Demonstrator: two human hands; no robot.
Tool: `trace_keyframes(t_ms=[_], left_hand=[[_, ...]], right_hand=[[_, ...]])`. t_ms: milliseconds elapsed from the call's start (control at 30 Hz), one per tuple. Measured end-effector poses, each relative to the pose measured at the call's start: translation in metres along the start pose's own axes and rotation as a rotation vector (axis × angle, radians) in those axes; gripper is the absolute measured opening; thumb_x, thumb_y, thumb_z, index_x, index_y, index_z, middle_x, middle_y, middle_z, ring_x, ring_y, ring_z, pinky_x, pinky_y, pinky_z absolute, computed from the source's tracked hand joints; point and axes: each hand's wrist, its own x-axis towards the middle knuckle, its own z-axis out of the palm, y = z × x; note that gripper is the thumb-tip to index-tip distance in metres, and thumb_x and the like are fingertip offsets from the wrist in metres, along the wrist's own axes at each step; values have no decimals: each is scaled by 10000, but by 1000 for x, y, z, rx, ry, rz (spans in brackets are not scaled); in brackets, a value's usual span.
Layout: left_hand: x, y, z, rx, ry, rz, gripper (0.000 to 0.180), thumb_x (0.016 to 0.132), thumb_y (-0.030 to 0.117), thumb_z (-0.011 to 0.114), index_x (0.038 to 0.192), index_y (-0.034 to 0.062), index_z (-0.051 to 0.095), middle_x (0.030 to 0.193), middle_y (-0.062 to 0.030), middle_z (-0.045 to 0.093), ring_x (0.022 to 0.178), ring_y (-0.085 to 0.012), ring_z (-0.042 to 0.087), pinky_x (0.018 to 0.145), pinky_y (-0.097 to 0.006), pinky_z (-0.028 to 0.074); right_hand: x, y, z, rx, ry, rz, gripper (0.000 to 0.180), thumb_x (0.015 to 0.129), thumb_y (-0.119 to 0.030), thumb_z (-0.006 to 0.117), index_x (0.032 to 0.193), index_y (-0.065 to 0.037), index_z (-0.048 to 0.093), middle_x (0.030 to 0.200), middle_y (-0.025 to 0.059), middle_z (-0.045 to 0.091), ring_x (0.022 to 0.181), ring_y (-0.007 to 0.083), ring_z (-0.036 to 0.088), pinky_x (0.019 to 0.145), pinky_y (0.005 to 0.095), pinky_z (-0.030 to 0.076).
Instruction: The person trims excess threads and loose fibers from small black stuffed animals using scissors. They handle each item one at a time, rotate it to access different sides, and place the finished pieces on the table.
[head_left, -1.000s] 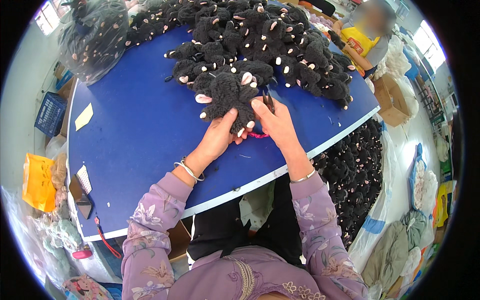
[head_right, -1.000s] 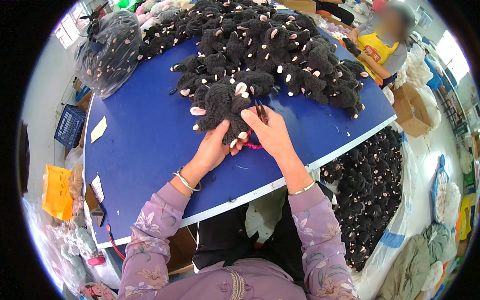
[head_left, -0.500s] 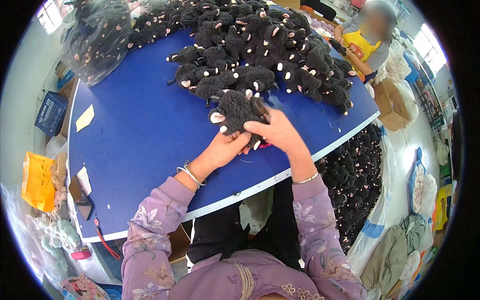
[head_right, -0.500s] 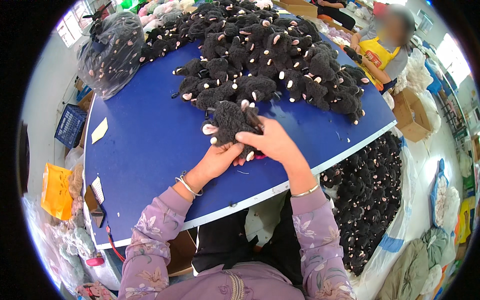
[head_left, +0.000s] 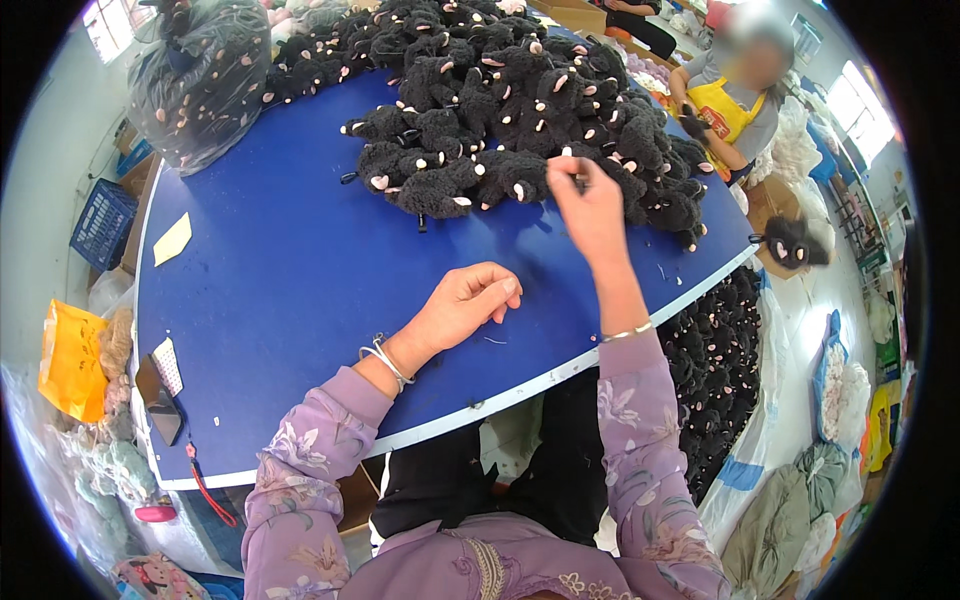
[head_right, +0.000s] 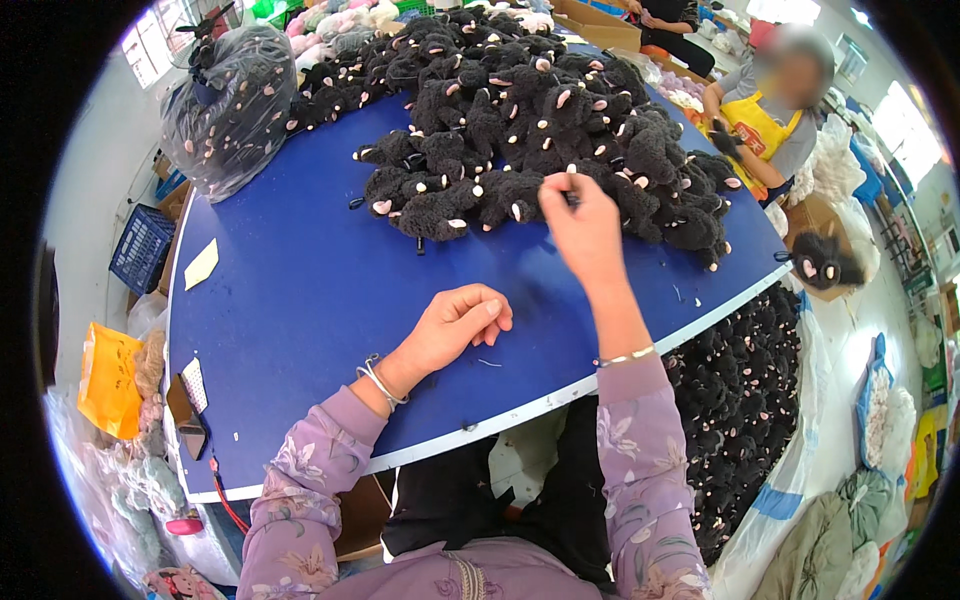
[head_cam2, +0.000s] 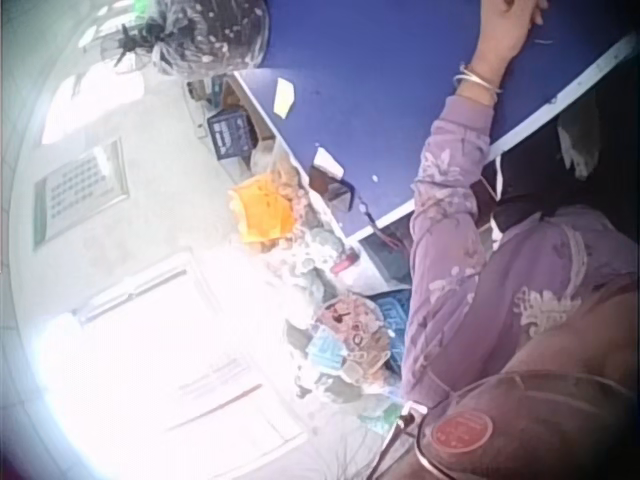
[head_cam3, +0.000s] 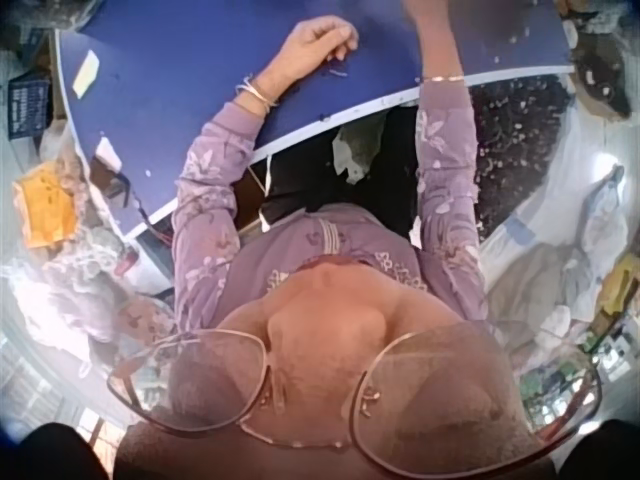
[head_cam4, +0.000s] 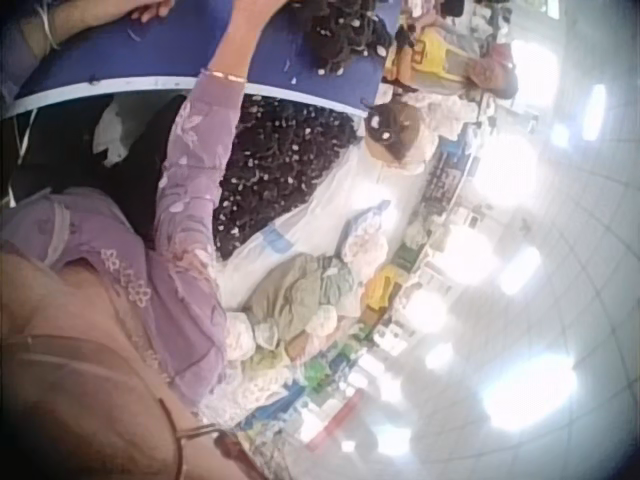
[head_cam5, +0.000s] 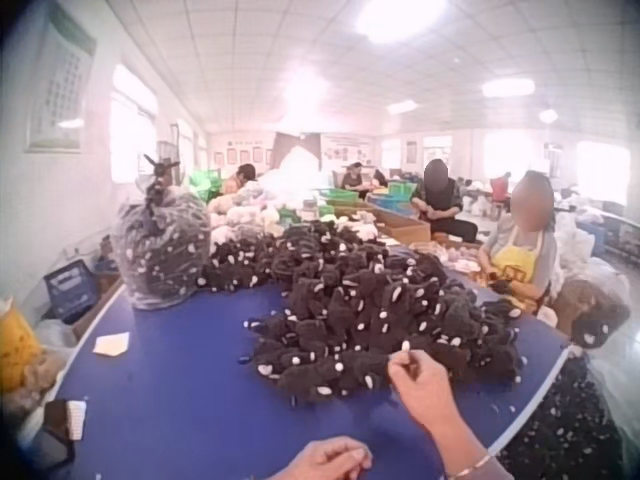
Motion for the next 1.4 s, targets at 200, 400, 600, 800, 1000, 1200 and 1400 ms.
trace_keyframes(t_ms=[200, 400, 600, 800, 1000, 1200, 1400], left_hand=[[4, -4, -2, 10, 144, 12, 172, 963, 176, 523, 928, 29, 605, 811, -7, 611, 668, -57, 523, 614, -204, 441], [10, -14, -5, -20, 306, 156, 246, 929, 118, 562, 1157, 44, 506, 1032, -36, 575, 784, -78, 540, 627, -205, 443], [12, -6, -5, -122, 366, 199, 591, 863, 117, 664, 1348, 9, 345, 1204, -82, 508, 1005, -126, 545, 884, -285, 466], [5, -6, -15, -290, 266, 25, 275, 868, 163, 660, 1083, 10, 584, 935, -8, 625, 870, -104, 594, 797, -258, 491], [12, -14, -18, -361, 393, 23, 188, 884, 176, 632, 993, 33, 578, 762, -16, 601, 616, -95, 538, 528, -237, 423], [15, -5, -15, -534, 541, 140, 299, 909, 184, 631, 1166, 69, 528, 1017, -45, 631, 811, -126, 622, 599, -243, 522], [9, -6, -15, -207, 240, 114, 448, 884, 208, 660, 1259, 36, 484, 1031, -23, 588, 877, -99, 562, 733, -250, 497]], right_hand=[[1, 42, 34, -505, -154, -152, 341, 787, -194, 675, 1093, -62, 598, 1048, 128, 620, 948, 319, 628, 808, 383, 503], [-3, 17, 6, 274, -253, 313, 240, 805, -121, 661, 993, 23, 618, 746, 16, 595, 563, 75, 525, 503, 238, 438], [-35, 1, 2, 757, -402, 468, 288, 856, -148, 673, 1082, 12, 595, 857, 40, 629, 672, 81, 596, 569, 240, 499], [-48, 5, 13, 837, -502, 545, 249, 925, -211, 606, 1046, 7, 617, 959, 75, 647, 820, 131, 635, 701, 283, 530], [-42, 12, 13, 788, -312, 619, 372, 938, -335, 573, 1030, 25, 596, 865, 64, 624, 565, 76, 494, 520, 233, 427], [-49, -3, 14, 669, -444, 624, 439, 918, -421, 575, 1052, -3, 570, 753, 16, 540, 464, 41, 344, 410, 222, 310], [-43, 2, 19, 735, -119, 509, 214, 870, -130, 622, 1020, 20, 595, 835, 53, 632, 685, 104, 599, 580, 238, 482]])
